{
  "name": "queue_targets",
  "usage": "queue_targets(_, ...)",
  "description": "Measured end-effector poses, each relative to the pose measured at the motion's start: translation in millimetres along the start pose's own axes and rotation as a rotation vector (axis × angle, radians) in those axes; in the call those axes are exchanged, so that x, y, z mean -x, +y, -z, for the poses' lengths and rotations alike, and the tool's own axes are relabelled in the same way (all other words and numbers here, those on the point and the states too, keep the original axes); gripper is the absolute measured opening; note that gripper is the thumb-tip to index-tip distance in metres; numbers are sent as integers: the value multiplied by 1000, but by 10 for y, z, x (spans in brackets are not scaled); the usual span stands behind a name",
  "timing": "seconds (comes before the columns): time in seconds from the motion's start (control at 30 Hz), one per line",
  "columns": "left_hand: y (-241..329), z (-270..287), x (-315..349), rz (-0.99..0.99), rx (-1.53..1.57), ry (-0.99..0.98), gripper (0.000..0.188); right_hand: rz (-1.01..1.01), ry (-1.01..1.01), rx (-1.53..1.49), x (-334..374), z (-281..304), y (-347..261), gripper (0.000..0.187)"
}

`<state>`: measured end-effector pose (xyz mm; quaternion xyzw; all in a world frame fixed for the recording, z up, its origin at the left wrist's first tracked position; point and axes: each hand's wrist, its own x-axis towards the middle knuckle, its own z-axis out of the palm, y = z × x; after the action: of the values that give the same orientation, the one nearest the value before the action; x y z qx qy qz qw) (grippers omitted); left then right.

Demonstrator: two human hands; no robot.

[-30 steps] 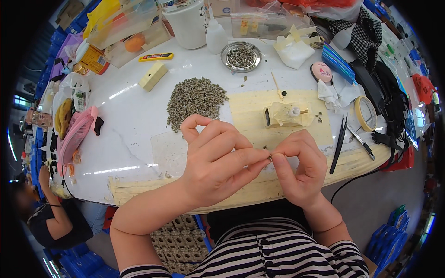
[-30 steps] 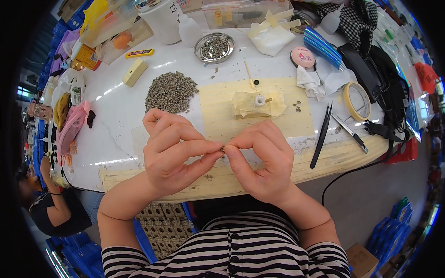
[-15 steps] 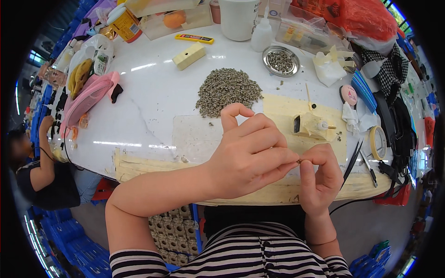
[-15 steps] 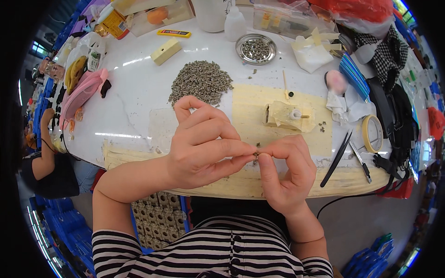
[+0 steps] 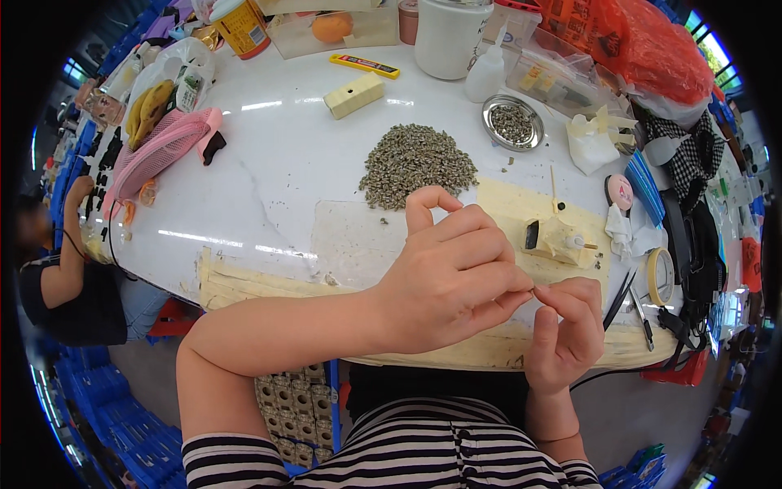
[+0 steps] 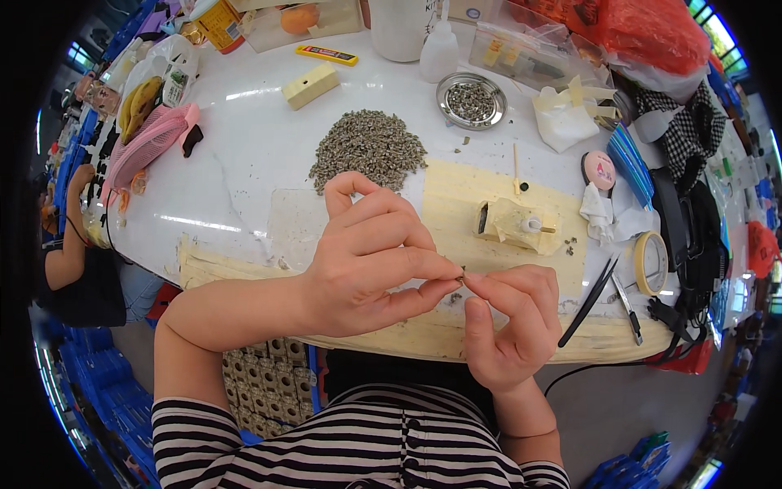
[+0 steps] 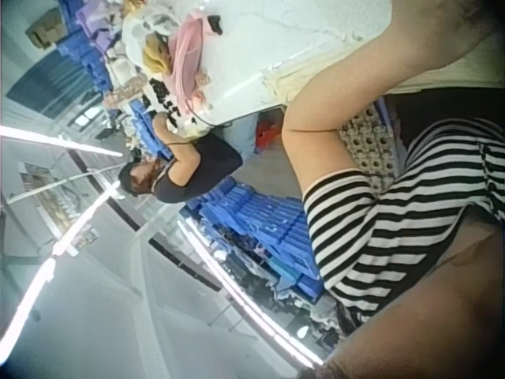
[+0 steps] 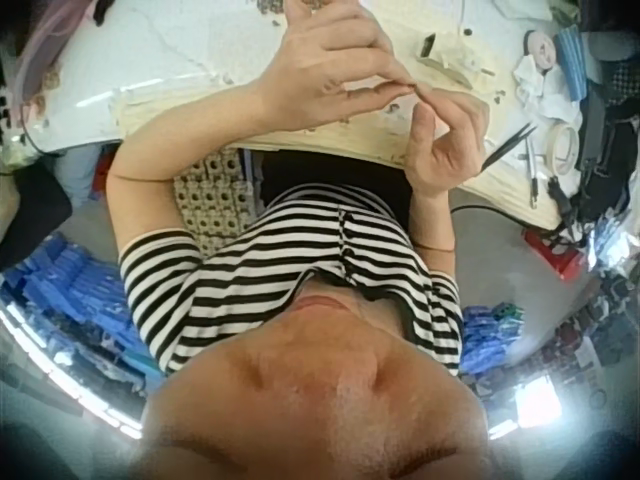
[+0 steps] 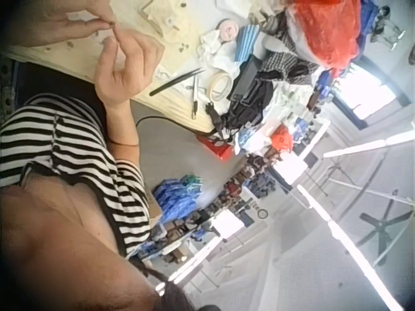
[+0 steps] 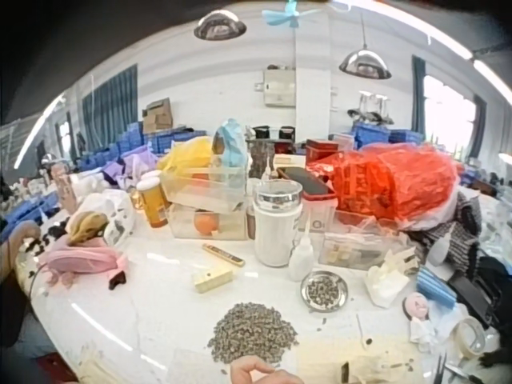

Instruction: The person picks up a small metal piece and a plastic component from a white table surface, aligns them, and inserts a thin rod through the parts.

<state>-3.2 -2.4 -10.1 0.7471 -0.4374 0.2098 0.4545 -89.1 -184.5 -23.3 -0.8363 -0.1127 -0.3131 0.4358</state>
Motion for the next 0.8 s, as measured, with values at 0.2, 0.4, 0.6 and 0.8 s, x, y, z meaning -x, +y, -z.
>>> queue_targets(0.2, 8, 2, 15, -47, -3, 19, 22, -100, -64, -57, -7, -8, -6, 10)
queue_targets(0.4, 32, 4, 17, -60, -44, 8, 21, -159, -10, -142, 22, -23, -13, 6)
queue_targets(0.6, 16, 19, 10, -29, -68, -30, 22, -43, 6, -74, -4, -5, -20, 11)
queue_targets(0.8, 29, 14, 1, -46, -26, -10, 23, -88, -36, -50, -32, -1, -22, 13)
